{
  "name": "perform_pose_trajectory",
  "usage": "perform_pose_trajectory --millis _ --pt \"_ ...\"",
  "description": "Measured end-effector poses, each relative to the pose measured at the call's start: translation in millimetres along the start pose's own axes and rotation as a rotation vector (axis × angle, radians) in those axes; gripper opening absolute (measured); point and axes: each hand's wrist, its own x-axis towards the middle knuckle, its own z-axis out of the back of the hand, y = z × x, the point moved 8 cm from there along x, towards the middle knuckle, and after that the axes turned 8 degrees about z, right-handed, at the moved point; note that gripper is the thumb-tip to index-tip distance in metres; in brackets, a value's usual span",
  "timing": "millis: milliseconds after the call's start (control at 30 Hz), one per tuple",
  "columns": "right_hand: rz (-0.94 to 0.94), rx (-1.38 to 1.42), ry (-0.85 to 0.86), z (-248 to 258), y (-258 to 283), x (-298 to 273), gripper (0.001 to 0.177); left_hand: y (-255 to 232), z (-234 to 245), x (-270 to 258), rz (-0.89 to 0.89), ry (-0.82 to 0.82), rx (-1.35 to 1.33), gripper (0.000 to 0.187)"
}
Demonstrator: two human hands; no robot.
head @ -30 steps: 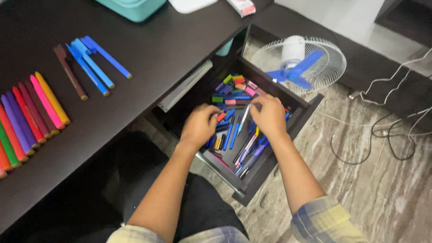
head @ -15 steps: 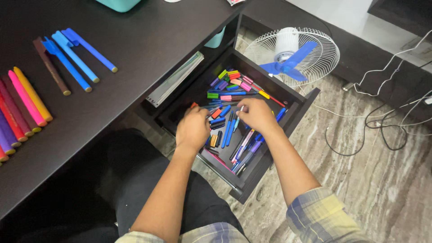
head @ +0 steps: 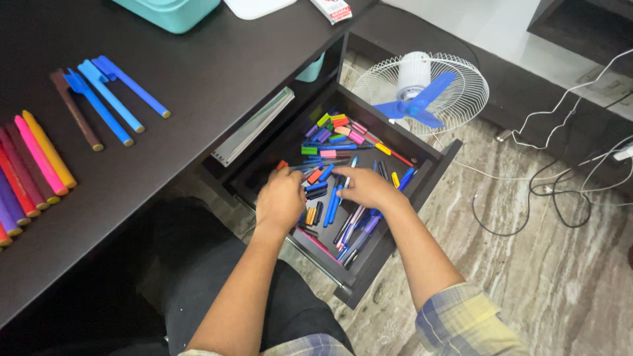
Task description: The person repeatedly opens a desk drawer, selects colored pens and pencils, and places them in a color-ordered row on the desk. They continue to retrieve additional pens and pencils from the drawer and add them to the arrangement, occasionally adjusting the alignment of the items.
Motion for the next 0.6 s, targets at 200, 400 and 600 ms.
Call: perform_pose_trajectory --millis 200,400,600 --pt "-0.039 -0.042 0.025 1.7 3.9 -1.7 0.054 1.6 -4.8 1.2 0.014 0.027 0.049 0.014" --pt "-0.215 -0.089 -0.049 32.6 27.2 -7.7 0.081 0.1 0.6 -1.9 0.003 -0.008 -0.020 0.016" --pt "-0.275 -0.283 0.002 32.8 22.3 -4.2 0.075 -0.1 -1.7 -1.0 -0.012 -0.015 0.010 0.013"
